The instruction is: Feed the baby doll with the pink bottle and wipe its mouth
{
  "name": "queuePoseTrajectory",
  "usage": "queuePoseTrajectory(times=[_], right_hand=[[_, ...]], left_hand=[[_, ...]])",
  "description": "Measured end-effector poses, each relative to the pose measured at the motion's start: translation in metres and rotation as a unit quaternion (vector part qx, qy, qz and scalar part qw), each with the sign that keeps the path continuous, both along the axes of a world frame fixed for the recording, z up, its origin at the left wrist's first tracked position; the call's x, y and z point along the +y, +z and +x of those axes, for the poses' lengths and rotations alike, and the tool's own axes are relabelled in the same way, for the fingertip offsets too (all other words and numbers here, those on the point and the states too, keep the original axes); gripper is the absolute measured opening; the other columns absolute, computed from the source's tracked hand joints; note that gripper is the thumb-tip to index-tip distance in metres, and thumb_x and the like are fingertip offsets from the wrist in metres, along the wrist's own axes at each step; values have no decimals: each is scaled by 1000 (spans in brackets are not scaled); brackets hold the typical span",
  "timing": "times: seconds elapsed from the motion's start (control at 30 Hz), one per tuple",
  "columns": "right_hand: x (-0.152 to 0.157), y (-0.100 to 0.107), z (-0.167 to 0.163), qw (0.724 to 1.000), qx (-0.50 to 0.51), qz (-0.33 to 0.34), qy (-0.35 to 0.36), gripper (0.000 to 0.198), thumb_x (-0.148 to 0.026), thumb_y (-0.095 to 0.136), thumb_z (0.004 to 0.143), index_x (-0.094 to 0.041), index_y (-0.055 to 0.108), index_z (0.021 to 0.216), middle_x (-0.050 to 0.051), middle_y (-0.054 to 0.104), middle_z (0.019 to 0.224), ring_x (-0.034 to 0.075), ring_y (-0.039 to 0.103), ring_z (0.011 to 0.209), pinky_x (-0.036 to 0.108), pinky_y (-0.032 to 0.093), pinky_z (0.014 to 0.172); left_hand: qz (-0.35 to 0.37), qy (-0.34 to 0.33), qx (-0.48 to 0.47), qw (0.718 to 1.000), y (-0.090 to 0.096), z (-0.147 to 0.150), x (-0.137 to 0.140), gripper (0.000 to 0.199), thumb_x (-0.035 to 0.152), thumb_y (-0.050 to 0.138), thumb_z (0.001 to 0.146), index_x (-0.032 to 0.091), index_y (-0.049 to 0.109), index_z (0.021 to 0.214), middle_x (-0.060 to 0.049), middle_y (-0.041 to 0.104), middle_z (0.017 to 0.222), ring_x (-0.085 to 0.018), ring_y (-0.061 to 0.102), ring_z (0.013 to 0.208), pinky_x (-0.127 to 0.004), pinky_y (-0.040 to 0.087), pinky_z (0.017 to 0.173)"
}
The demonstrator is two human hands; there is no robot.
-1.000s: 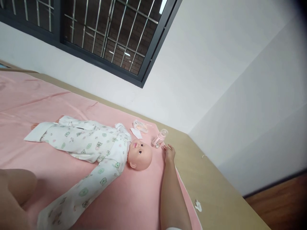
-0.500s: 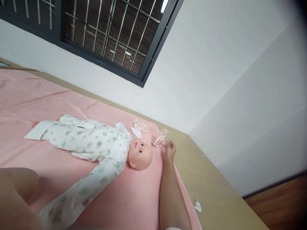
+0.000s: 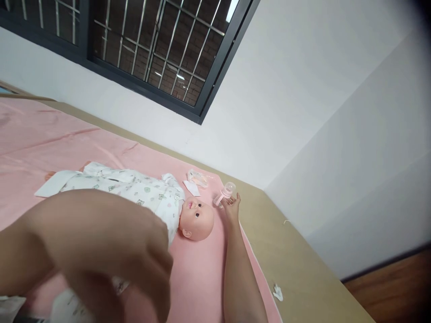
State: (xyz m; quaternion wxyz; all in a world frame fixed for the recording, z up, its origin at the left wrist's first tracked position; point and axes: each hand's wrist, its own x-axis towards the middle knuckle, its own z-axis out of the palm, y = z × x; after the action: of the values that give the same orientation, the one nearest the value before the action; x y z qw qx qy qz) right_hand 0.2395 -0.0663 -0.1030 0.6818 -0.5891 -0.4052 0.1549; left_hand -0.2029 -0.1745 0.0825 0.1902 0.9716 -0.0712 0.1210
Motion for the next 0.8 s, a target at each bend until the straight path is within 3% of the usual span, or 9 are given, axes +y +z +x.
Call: queuePoseTrajectory(times=[0.1, 0.23, 0.37, 0.53, 0.67, 0.8], right_hand=[[1, 6, -4, 1000, -19, 2, -11, 99, -28, 73, 53, -21, 23, 137, 6, 53, 113, 17, 58, 96, 42, 44, 98], [-1, 33, -21, 998, -37, 43, -19, 96, -29, 73, 55, -19, 26, 138, 10, 54, 118, 20, 57, 107, 40, 42, 102], [-7, 76, -57, 996, -40, 64, 37, 100, -31, 74, 56, -19, 24, 141, 10, 56, 117, 19, 59, 104, 37, 45, 99], [-23, 119, -114, 989, -44, 33, 138, 105, -32, 79, 56, -22, 22, 144, 7, 57, 114, 18, 59, 103, 37, 46, 97], [-40, 133, -156, 970, -55, 34, 233, 100, -32, 80, 59, -27, 25, 143, 7, 58, 115, 19, 59, 103, 39, 47, 97], [-50, 137, -188, 953, -51, 41, 294, 97, -31, 81, 61, -28, 27, 141, 9, 56, 122, 22, 58, 110, 42, 47, 97]], left_hand=[[-103, -18, 82, 991, 19, 15, 15, 29, 32, 61, 87, 31, 67, 115, -3, 72, 101, -20, 67, 91, -25, 51, 81], [-187, 94, -15, 978, 3, 27, 40, 27, 34, 64, 83, 33, 68, 111, -1, 69, 110, -23, 65, 99, -29, 50, 83], [-206, 172, -110, 957, -17, 43, 69, 39, 38, 57, 87, 28, 56, 124, -5, 62, 121, -23, 59, 110, -33, 48, 91], [-230, 269, -204, 913, -40, 64, 92, 48, 40, 58, 85, 21, 47, 128, -10, 57, 124, -23, 59, 110, -37, 48, 94], [-229, 330, -228, 887, -50, 72, 99, 54, 44, 63, 80, 20, 46, 125, -10, 58, 121, -25, 58, 110, -40, 47, 96], [-237, 301, -245, 891, -52, 73, 102, 60, 39, 69, 74, 21, 45, 125, -9, 57, 124, -26, 56, 114, -39, 47, 96]])
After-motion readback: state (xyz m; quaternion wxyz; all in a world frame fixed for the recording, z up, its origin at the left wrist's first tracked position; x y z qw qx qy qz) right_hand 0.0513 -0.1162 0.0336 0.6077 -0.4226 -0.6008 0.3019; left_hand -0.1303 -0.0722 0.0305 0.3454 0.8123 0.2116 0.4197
